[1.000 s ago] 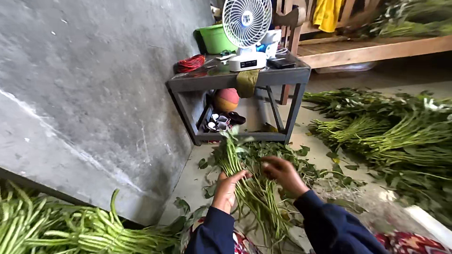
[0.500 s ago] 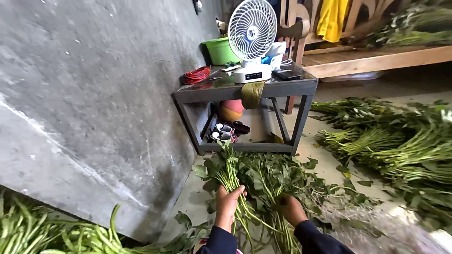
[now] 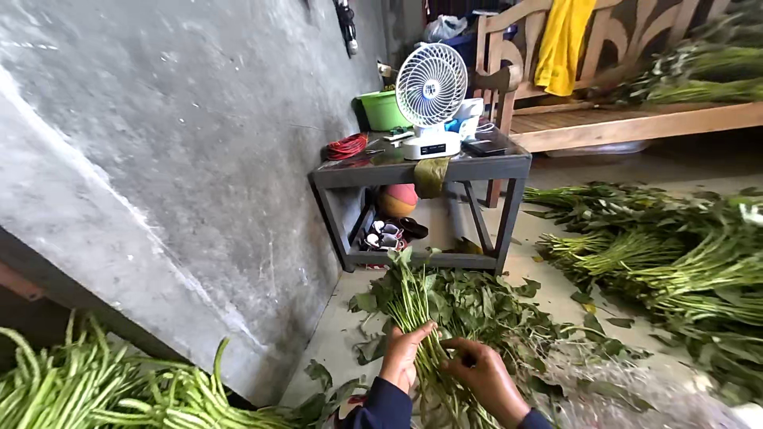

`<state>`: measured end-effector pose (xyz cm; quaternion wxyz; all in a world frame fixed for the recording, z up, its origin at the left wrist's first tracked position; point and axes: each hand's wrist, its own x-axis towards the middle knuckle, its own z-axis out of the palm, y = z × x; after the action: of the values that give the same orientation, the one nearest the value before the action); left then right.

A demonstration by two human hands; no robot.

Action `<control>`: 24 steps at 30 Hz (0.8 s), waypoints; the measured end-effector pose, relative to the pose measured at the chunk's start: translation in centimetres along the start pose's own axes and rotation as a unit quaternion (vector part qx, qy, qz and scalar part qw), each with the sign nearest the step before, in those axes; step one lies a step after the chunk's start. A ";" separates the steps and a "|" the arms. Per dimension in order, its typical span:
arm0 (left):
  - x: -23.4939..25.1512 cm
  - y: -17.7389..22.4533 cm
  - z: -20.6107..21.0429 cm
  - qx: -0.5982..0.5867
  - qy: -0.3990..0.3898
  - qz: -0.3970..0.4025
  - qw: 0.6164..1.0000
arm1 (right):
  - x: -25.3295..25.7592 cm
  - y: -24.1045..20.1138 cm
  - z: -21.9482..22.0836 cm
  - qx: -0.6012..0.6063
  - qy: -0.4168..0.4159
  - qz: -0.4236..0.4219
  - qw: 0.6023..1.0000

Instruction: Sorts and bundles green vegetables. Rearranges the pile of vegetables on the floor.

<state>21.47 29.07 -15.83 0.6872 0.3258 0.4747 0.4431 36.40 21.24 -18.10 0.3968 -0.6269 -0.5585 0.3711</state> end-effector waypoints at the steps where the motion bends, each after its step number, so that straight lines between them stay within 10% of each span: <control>1: 0.0 0.2 0.0 -0.017 -0.009 -0.025 1.000 | 0.2 0.2 -0.3 0.003 -0.013 -0.010 1.000; 5: -0.5 0.7 0.0 -0.031 -0.043 -0.089 0.995 | 1.0 0.7 -3.4 0.050 -0.061 -0.028 0.996; 10: -0.6 2.0 -0.3 0.000 -0.040 -0.080 0.996 | 3.5 6.9 -6.6 0.056 0.173 0.131 0.975; 18: 0.5 1.8 -0.5 0.029 -0.003 -0.083 0.996 | 4.1 12.3 0.3 -0.171 0.000 0.299 0.939; 24: 0.8 1.7 -0.2 0.017 -0.011 -0.091 0.996 | 3.0 11.1 -4.5 -0.093 0.065 0.240 0.964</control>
<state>20.89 30.47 -14.74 0.7242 0.2975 0.5026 0.3666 45.34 23.20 -26.48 0.2718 -0.7994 -0.3969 0.3598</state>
